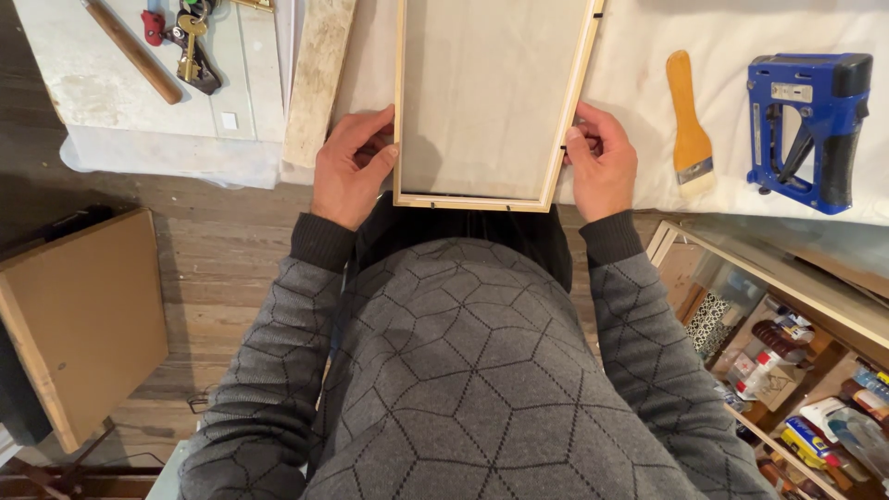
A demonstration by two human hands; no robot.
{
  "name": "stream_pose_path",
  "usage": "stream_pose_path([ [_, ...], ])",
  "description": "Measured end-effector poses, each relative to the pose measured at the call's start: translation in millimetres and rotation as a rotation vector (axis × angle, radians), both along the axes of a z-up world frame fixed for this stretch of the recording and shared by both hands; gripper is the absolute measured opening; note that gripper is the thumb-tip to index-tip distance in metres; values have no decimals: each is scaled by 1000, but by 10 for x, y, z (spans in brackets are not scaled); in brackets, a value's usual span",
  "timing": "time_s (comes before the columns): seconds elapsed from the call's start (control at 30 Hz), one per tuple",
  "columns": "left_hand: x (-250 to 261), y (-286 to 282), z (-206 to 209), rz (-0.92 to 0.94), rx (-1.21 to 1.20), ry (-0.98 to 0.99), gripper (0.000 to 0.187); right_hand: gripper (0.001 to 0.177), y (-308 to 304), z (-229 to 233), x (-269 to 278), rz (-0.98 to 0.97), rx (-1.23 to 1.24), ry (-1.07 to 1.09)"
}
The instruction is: The person is placing artwork into a wooden frame, cleaning the glass, and securing the back.
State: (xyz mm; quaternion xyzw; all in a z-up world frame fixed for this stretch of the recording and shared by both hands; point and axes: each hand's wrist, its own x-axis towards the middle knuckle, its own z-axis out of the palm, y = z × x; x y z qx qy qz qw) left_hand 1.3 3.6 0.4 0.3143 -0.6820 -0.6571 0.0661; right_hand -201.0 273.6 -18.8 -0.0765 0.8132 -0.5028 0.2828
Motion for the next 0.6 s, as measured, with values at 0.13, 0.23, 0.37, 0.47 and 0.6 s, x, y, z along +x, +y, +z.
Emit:
stream_pose_path([
  [0.13, -8, 1, 21, 4, 7, -7, 45, 33, -20, 30, 1, -2, 2, -7],
  [0.23, -13, 1, 26, 5, 4, -18, 45, 32, -15, 22, 4, 1, 5, -1],
  [0.37, -8, 1, 21, 1, -5, -26, 45, 32, 7, -11, 6, -2, -9, 0],
  [0.47, -3, 2, 16, 1, -6, -22, 45, 31, -6, -5, 9, 4, -9, 14],
  [0.6, -5, 19, 17, 15, 1, -13, 43, 32, -3, -2, 17, 3, 4, 17],
])
